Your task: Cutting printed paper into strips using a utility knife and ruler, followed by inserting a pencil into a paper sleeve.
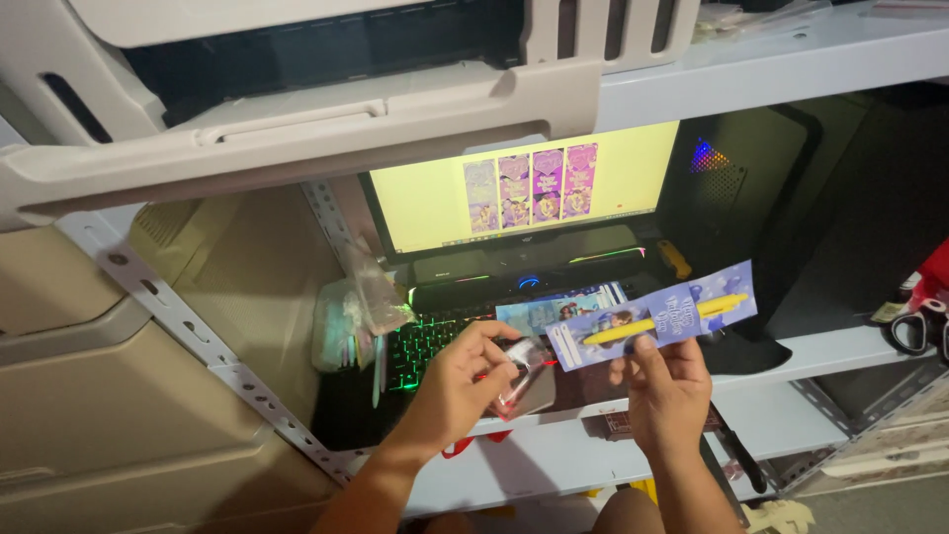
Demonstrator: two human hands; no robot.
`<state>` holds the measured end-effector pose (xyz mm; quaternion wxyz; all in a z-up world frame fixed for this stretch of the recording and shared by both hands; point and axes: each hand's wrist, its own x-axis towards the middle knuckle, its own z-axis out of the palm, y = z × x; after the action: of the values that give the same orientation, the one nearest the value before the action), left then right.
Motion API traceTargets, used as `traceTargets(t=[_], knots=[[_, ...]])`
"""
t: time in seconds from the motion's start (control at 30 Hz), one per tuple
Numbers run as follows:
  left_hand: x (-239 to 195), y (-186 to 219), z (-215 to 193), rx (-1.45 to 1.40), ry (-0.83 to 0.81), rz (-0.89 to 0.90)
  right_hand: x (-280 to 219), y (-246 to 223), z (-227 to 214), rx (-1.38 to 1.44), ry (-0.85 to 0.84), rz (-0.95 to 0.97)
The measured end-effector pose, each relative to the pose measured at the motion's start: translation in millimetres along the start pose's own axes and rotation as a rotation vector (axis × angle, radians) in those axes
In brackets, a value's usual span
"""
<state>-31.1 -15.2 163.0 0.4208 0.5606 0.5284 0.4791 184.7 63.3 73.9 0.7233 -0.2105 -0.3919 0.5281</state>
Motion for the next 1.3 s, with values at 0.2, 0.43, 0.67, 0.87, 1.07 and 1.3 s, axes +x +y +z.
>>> traceTargets(t=[0.2, 0.43, 0.67, 0.87, 1.07, 1.3], knots=[[-5, -6, -1, 0.178, -0.242, 0.243, -3, -9, -1, -0.072, 0.097, 0.029], [-15, 1, -1, 0.296, -0.467, 0.403, 1, -10, -16, -0.083, 0.092, -0.048], [-18, 13, 3, 0.747, -0.267, 0.743, -1, -15, -18, -0.073, 0.051, -0.048], [-16, 42, 8, 0.915, -0.318, 0.880, -2, -25, -7, -0.135, 0.027, -0.033], [21, 16, 17, 1.045, -0.377, 0.801, 3, -34, -7, -0.140, 0.022, -0.043], [55, 2, 32, 1.265, -0.385, 0.402, 18, -42, 10, -0.031, 0.026, 0.011]])
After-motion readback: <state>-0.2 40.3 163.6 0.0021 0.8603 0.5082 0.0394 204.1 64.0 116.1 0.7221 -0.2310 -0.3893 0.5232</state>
